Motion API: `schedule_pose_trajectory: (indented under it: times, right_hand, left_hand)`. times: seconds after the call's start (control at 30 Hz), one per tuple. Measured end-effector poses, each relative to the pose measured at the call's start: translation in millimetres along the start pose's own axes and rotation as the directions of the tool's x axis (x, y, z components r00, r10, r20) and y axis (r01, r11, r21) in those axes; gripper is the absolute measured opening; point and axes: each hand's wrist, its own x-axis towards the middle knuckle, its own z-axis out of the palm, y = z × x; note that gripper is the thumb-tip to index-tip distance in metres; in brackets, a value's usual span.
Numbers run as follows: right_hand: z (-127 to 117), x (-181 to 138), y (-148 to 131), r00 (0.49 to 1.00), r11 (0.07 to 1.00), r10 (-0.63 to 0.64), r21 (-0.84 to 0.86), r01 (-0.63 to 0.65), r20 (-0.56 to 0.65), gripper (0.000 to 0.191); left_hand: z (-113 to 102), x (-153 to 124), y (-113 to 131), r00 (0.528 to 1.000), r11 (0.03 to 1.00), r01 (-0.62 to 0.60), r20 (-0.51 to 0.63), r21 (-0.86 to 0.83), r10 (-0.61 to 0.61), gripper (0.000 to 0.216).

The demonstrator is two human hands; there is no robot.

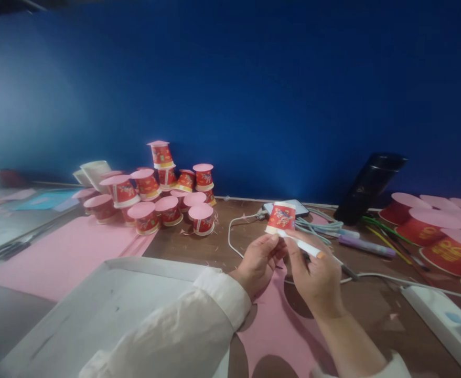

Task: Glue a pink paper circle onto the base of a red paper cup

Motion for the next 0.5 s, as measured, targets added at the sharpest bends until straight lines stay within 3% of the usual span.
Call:
schedule_pose_trajectory:
  times: [0.13, 0.33, 0.5]
  right_hand:
    - [-0.3, 0.9, 0.0, 0.997, 0.997, 0.066, -0.045, -0.068, -0.049, 0.029]
    - [0.9, 0.5, -0.2, 1.0, 1.0, 0.011, 0.004, -0.011, -0.012, 0.026]
    - [0.3, 0.9, 0.1, 0.999, 0.999, 0.036, -0.007, -0.036, -0.007, 0.028]
  left_hand:
    - [-0.6, 0.0, 0.0, 1.0, 1.0, 0.0, -0.003, -0.008, 0.0, 0.048]
    - [-1.5, 0.1, -0.5, 1.0, 1.0, 0.006, 0.004, 0.003, -0.006, 0.045]
    - [-0.8, -0.3, 0.0, 1.0, 1.0, 0.003, 0.001, -0.031, -0.003, 0.048]
